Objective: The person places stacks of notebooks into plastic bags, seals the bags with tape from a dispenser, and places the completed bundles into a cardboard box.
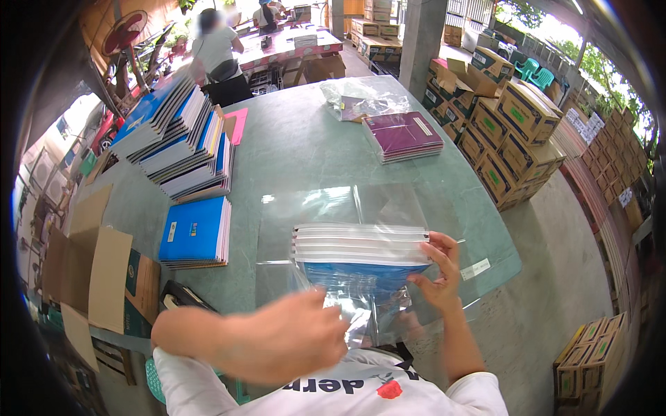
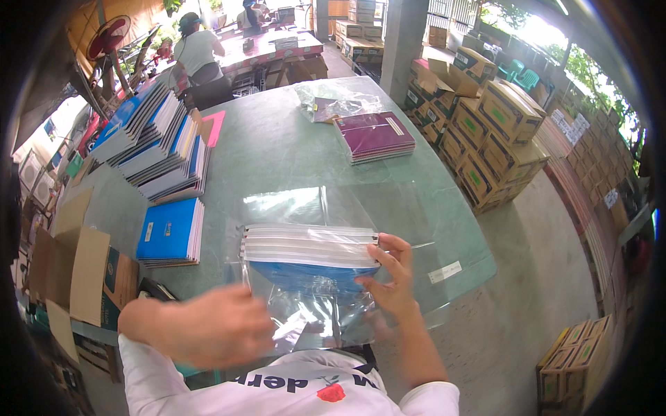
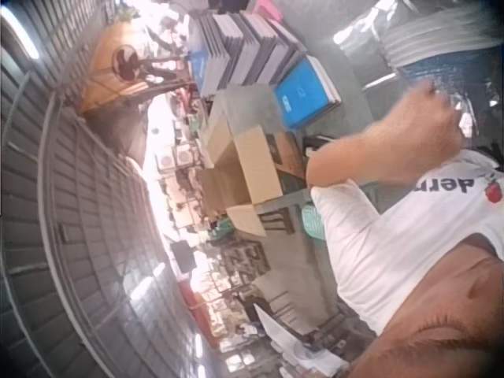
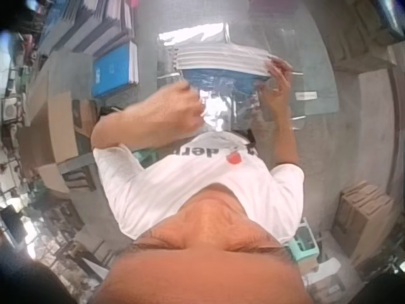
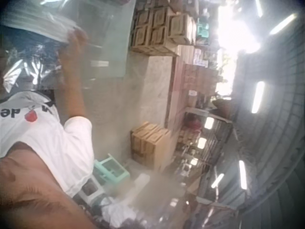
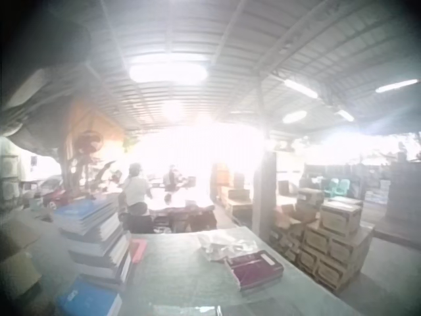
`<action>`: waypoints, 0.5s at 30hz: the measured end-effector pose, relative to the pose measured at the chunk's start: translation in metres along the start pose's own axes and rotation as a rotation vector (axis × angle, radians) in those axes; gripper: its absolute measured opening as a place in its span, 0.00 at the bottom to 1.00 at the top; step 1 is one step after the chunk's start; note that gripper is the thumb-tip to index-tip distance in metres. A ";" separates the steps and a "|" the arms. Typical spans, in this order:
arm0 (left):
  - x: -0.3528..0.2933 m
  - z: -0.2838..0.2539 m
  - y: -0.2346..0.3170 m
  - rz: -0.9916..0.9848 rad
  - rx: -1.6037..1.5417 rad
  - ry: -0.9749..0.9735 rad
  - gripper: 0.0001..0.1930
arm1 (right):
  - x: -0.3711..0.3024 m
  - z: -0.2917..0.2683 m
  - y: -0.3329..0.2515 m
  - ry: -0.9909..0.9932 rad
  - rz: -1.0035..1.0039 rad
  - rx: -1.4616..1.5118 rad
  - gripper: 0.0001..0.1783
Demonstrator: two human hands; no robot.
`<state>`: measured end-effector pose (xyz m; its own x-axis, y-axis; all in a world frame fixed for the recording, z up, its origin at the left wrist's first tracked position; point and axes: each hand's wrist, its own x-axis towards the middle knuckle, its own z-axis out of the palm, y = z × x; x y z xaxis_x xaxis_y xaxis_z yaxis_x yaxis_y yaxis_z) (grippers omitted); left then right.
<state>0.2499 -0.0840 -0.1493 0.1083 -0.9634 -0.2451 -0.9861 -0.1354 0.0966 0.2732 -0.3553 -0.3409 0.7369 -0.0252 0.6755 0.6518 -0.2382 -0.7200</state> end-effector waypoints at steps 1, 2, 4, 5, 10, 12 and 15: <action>-0.010 0.004 0.010 0.046 -0.053 -0.061 0.09 | 0.008 -0.003 -0.010 -0.036 -0.098 -0.218 0.27; -0.021 0.009 0.010 0.065 -0.123 0.166 0.13 | 0.016 -0.004 -0.018 -0.072 -0.195 -0.435 0.26; -0.047 0.026 -0.009 0.125 -0.203 0.400 0.17 | 0.029 -0.007 -0.029 -0.128 -0.231 -0.549 0.25; -0.060 0.043 -0.026 -0.149 -0.300 0.645 0.22 | 0.034 -0.011 -0.030 -0.199 -0.277 -0.658 0.24; -0.045 0.093 -0.081 -0.588 -0.284 0.901 0.32 | 0.053 0.009 -0.041 -0.362 -0.356 -0.632 0.22; -0.026 0.108 -0.091 -0.493 -0.208 0.880 0.34 | 0.052 0.013 -0.044 -0.376 -0.372 -0.639 0.19; -0.006 0.117 -0.086 -0.388 -0.021 0.778 0.34 | 0.046 0.016 -0.046 -0.379 -0.352 -0.682 0.19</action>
<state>0.3194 -0.0394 -0.2692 0.4990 -0.7318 0.4642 -0.8601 -0.4835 0.1623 0.2804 -0.3303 -0.2791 0.6009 0.4576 0.6554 0.6933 -0.7065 -0.1424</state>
